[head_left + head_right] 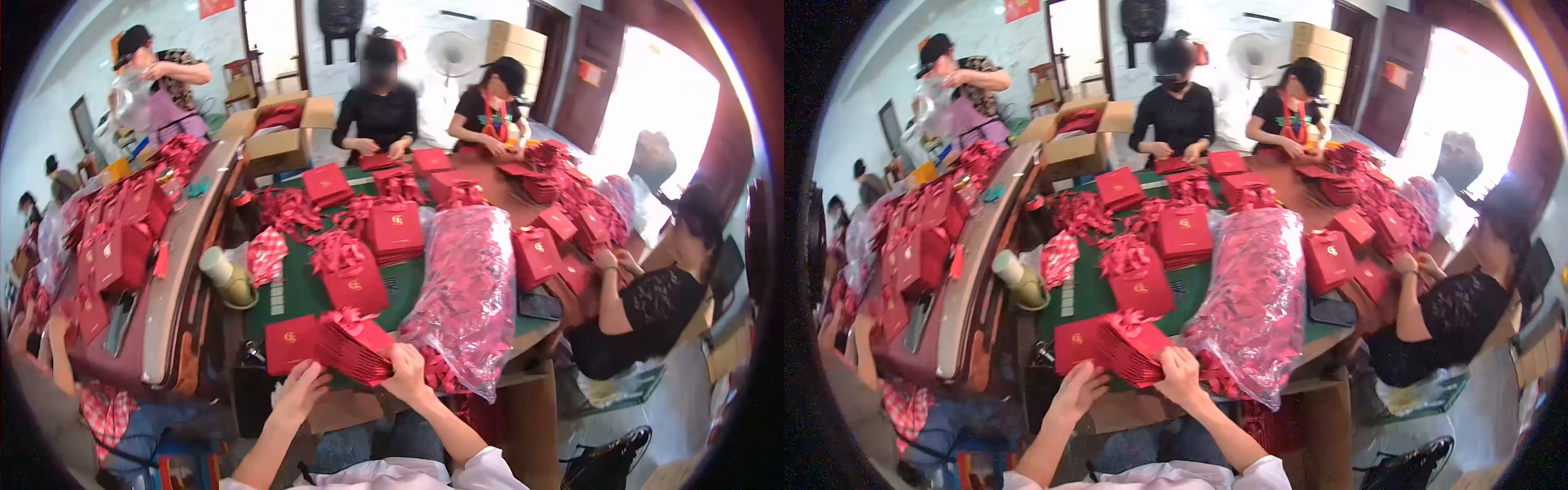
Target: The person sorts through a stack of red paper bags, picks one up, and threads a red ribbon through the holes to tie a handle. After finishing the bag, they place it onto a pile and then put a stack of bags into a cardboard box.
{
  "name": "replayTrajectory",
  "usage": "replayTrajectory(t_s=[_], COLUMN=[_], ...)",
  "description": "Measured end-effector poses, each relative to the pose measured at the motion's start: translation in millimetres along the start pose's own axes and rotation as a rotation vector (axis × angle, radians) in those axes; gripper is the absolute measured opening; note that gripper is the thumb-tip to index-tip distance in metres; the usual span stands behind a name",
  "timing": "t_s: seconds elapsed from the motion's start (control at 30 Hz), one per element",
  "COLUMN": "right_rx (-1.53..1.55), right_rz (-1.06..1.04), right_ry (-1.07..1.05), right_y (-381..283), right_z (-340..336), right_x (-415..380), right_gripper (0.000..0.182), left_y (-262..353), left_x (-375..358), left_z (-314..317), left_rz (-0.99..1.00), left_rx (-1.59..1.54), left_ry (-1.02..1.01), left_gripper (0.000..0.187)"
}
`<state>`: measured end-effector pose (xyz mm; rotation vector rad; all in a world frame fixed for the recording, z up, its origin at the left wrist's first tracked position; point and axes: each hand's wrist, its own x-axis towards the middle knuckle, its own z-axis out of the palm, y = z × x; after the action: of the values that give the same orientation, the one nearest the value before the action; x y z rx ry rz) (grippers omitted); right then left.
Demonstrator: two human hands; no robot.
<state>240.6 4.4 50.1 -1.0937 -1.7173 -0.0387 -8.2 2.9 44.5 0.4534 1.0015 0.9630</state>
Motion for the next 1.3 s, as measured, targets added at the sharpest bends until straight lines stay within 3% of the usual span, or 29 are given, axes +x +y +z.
replayTrajectory(t_s=[0.03, 0.07, 0.13, 0.3, 0.53, 0.6, 0.63, 0.67, 0.77, 0.8, 0.87, 1.0, 1.07, 1.13, 1.17, 1.2, 1.3], right_rx=[-0.026, -0.018, -0.058, -0.119, -0.192, -0.202, -0.209, -0.211, -0.180, -0.184, -0.103, -0.062, -0.055, -0.047, -0.052, -0.055, -0.031], right_rz=[-0.062, -0.110, -0.219, -0.400, -0.498, -0.455, -0.377, -0.376, -0.180, -0.179, -0.032, 0.070, 0.087, 0.107, 0.126, 0.146, 0.204], right_ry=[-0.002, -0.042, -0.081, -0.131, -0.181, -0.155, -0.291, -0.292, -0.342, -0.342, -0.277, -0.316, -0.334, -0.353, -0.359, -0.364, -0.366], right_y=[-2, -6, -6, -14, -13, -15, -15, -18, -21, -17, -12, 2, 4, 6, 7, 9, 12], right_z=[1, 0, 7, 17, 52, 67, 70, 73, 81, 81, 81, 84, 82, 79, 77, 74, 69], right_x=[6, 13, 17, 38, 69, 80, 82, 84, 78, 70, 50, 7, -10, -22, -27, -30, -34], right_gripper=[0.034, 0.028, 0.022, 0.016, 0.023, 0.026, 0.036, 0.036, 0.062, 0.062, 0.061, 0.050, 0.048, 0.046, 0.046, 0.046, 0.045], left_y=[7, 13, 32, 70, 96, 104, 107, 111, 141, 153, 163, 174, 164, 144, 140, 143, 154], left_x=[2, 1, 1, 1, 49, 62, 73, 83, 103, 110, 152, 221, 237, 279, 291, 297, 305], left_z=[1, 4, 23, 60, 40, 29, 22, 15, 6, 1, -27, -63, -61, -82, -92, -98, -104], left_rz=[-0.120, -0.097, -0.260, -0.188, -0.240, -0.187, -0.141, -0.143, 0.146, 0.202, 0.572, 0.723, 0.814, 0.950, 0.804, 0.803, 0.576], left_rx=[-0.072, -0.088, -0.153, -0.160, -0.148, -0.121, -0.153, -0.153, -0.014, 0.036, 0.164, 0.488, 0.452, 0.541, 0.543, 0.541, 0.553], left_ry=[-0.120, -0.093, -0.310, -0.269, -0.154, -0.058, -0.084, -0.085, 0.092, 0.141, 0.097, 0.199, 0.208, 0.403, 0.405, 0.403, 0.279], left_gripper=[0.054, 0.054, 0.054, 0.055, 0.037, 0.035, 0.033, 0.033, 0.037, 0.037, 0.034, 0.052, 0.042, 0.043, 0.047, 0.047, 0.073])
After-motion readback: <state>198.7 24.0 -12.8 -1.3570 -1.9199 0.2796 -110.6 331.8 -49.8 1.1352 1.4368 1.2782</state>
